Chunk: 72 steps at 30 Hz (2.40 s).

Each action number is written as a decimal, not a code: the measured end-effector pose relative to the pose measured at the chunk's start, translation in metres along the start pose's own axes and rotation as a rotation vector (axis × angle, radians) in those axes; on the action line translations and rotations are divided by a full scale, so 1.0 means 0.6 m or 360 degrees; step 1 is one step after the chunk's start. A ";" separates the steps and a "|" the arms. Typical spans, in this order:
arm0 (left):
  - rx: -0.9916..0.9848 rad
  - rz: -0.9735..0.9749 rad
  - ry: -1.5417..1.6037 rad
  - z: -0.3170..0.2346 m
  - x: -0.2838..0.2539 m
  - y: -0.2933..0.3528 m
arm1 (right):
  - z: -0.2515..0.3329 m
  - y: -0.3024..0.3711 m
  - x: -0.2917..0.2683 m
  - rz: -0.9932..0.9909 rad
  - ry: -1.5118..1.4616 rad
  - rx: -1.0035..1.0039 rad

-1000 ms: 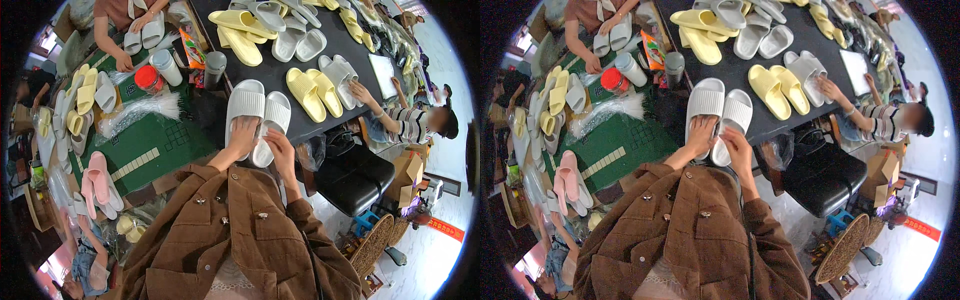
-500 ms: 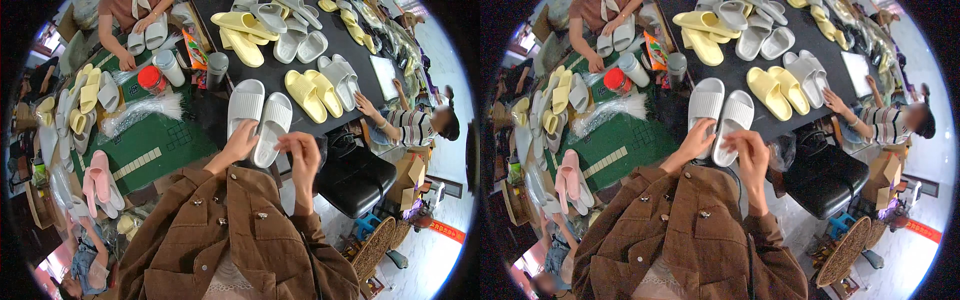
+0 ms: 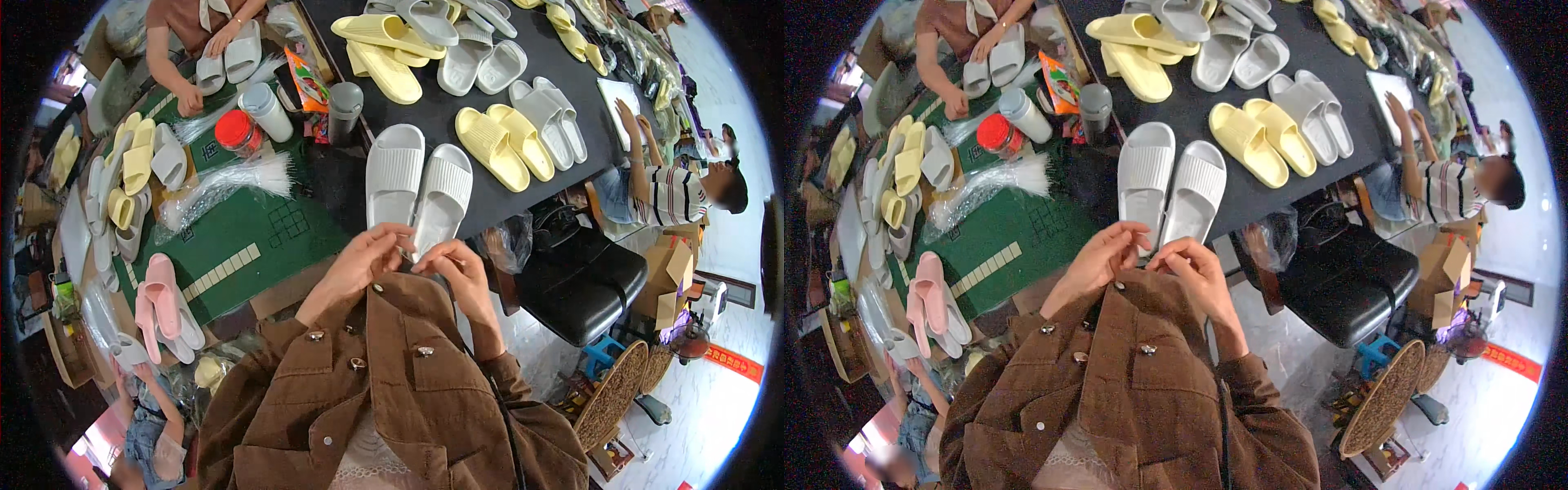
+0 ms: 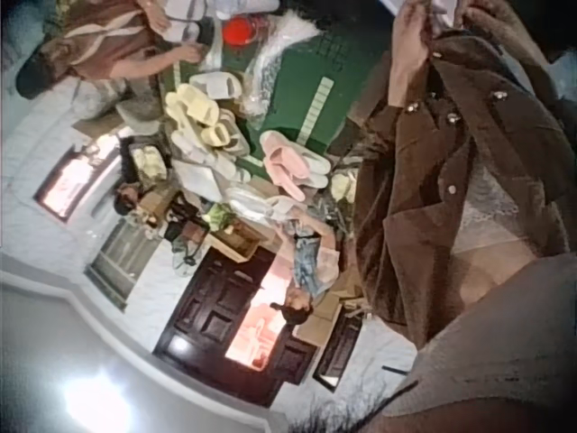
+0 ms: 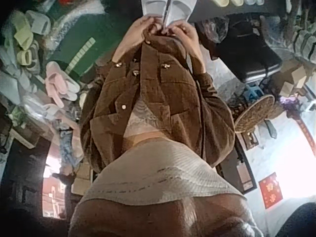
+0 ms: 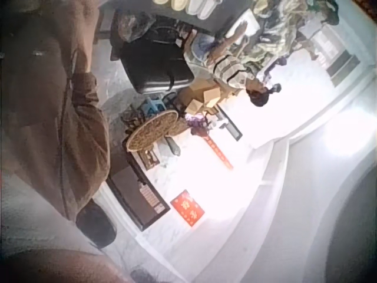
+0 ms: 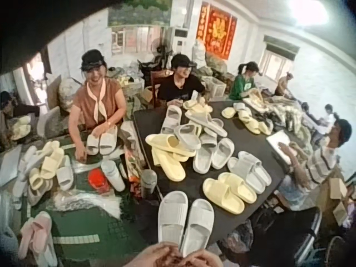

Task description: The person assembles plastic slippers by hand at a workbench. They pick up pairs of slipper soles and straps, insert the straps into the soles, and place the finished pairs on the table. The person handles multiple colors including yellow, white, black, and pink.

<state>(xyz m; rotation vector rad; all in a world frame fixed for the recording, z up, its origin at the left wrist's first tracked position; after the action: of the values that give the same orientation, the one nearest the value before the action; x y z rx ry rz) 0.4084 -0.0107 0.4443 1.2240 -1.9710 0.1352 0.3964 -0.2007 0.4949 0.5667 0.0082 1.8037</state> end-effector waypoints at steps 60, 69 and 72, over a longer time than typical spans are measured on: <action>0.0289 -0.0850 -0.2757 0.124 -0.073 -0.240 | -0.198 -0.220 -0.141 -0.0671 0.0940 0.0078; 0.0440 -0.0874 -0.2723 0.132 -0.083 -0.251 | -0.182 -0.216 -0.136 -0.0569 0.1077 -0.0094; 0.0669 -0.0940 -0.2749 0.145 -0.090 -0.255 | -0.187 -0.215 -0.139 -0.0548 0.1092 -0.0229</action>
<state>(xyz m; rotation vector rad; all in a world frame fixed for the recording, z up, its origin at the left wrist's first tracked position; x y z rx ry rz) 0.4922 -0.0937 0.3032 2.6205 -2.7453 -1.2658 0.4867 -0.2047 0.3272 -0.1690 0.4156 1.5639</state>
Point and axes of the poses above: each hand's wrist, its own y-axis away from the middle knuckle, its own x-axis out of the palm, z = x × y, the point moved 1 cm from there along -y, towards the middle knuckle, and after that the axes turned 9 degrees about -y, right-handed, at the moved point
